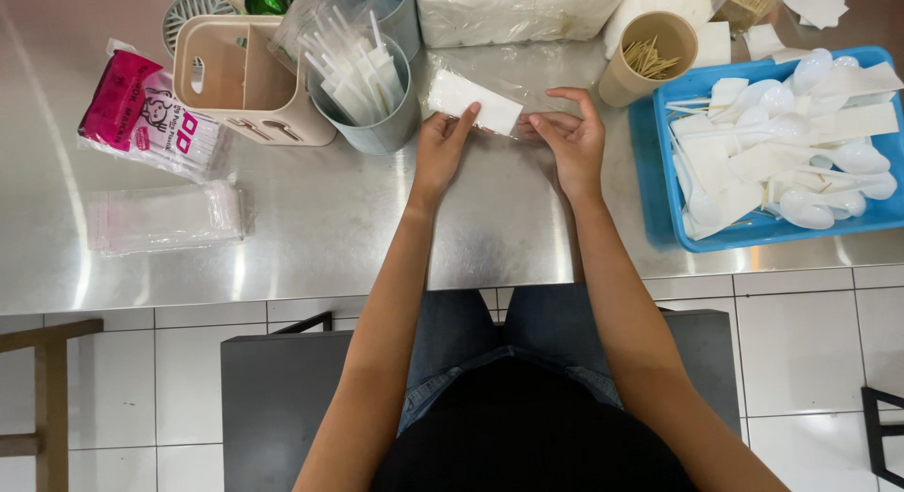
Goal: The person places a folded paper napkin and a plastic spoon into a small plastic bag.
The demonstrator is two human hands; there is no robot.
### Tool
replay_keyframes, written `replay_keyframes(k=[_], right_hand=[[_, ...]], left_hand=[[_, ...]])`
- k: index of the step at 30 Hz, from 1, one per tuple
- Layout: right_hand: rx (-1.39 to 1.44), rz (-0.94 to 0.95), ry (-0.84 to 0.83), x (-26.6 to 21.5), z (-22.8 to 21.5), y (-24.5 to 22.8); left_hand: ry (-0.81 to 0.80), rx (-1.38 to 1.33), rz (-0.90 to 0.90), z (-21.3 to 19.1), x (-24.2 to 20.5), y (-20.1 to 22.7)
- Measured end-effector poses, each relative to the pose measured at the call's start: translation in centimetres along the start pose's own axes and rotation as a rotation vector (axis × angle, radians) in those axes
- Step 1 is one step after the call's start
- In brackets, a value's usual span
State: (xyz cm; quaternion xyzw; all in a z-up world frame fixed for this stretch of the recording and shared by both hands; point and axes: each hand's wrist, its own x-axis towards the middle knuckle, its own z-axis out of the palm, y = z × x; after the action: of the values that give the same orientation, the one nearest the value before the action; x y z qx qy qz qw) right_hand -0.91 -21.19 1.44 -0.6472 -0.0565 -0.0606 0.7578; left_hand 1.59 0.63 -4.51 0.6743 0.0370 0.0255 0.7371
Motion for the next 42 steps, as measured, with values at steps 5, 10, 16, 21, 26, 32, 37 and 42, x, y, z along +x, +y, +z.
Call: replay_keyframes(k=[5,10,16,21,26,32,37,42], right_hand=[[-0.059,-0.092,0.107,-0.7,-0.2,0.1],[-0.293,-0.241,0.178,-1.7,-0.3,-0.3],[-0.469,-0.219,0.066,-4.0,-0.4,-0.7],[-0.637,-0.334,0.19,-3.8,-0.8,-0.3],[-0.656,-0.51,0.086,-3.7,0.3,-2.2],[-0.691,-0.593,0.028,-3.8,0.3,-1.5],[-0.712,-0.605,0.017,-3.7,0.1,-0.4],[-0.73,-0.633,0.013,-3.6,0.4,-0.2]], left_hand=[[0.02,0.043,0.059,-0.9,0.9,-3.5],[0.036,0.11,0.09,-0.6,0.6,-3.1],[0.003,0.091,0.07,-0.2,-1.0,0.8],[0.009,0.045,0.085,0.3,-1.1,1.1],[0.012,0.072,0.118,-0.2,-0.7,0.3],[-0.004,0.071,0.116,-0.4,-0.1,-1.3],[0.006,0.073,0.114,-0.4,-0.1,-1.7],[0.021,0.048,0.124,-0.5,0.7,-3.1]])
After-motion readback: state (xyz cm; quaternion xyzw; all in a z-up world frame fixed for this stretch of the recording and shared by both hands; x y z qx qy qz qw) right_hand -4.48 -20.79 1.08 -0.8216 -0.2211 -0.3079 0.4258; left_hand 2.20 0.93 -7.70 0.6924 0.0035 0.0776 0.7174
